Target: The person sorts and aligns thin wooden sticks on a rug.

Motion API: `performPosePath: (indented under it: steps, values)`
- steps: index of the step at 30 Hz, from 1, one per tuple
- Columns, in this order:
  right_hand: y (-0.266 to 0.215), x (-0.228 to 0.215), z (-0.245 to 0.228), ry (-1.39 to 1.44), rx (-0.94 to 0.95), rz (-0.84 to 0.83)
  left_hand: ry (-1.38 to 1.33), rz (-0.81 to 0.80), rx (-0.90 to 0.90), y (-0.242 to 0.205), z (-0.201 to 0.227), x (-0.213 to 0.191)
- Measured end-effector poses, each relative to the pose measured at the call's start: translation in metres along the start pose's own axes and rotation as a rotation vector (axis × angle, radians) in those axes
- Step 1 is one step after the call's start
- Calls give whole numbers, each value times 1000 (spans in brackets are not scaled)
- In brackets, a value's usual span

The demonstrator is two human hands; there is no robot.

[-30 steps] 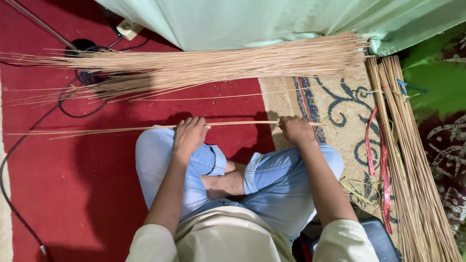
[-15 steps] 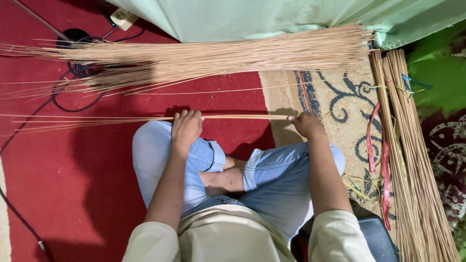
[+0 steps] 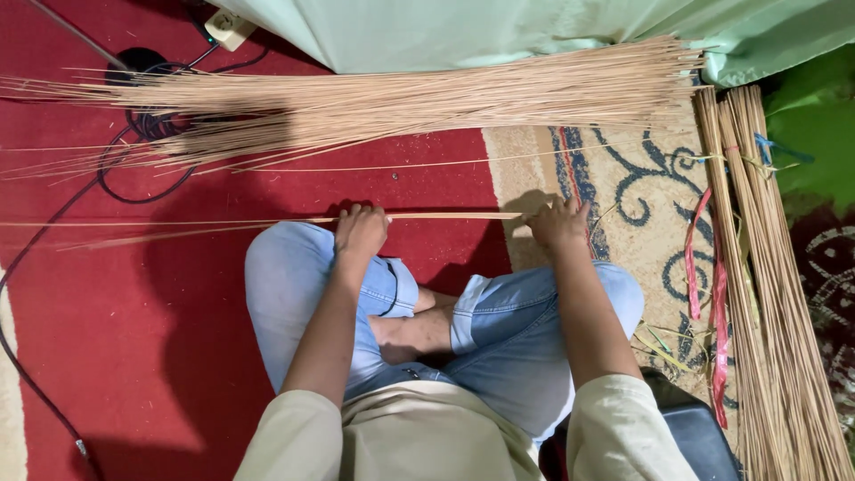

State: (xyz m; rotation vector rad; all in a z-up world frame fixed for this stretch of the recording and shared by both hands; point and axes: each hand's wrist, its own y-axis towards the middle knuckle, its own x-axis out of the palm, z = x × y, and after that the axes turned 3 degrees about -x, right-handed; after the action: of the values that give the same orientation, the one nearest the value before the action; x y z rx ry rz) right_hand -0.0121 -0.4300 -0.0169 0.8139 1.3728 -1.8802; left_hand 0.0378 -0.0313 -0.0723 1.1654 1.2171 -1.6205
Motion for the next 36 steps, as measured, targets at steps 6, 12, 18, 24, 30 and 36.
performPosePath:
  steps: [6,12,18,24,30,36]
  values:
    - [72,72,-7,-173,-132,133,198,169,-55,-3,20,-6]
    - [89,91,-31,-51,-60,192,242,237,-63,8,15,34]
    - [87,77,-34,-62,-37,148,292,138,-8,20,12,55]
    - [88,87,-38,-45,-50,149,11,0,-34,-1,21,-19]
    - [87,78,-40,-11,-134,198,-140,-31,41,20,36,-43]
    - [88,76,-35,113,-201,181,-22,-117,74,44,44,-36]
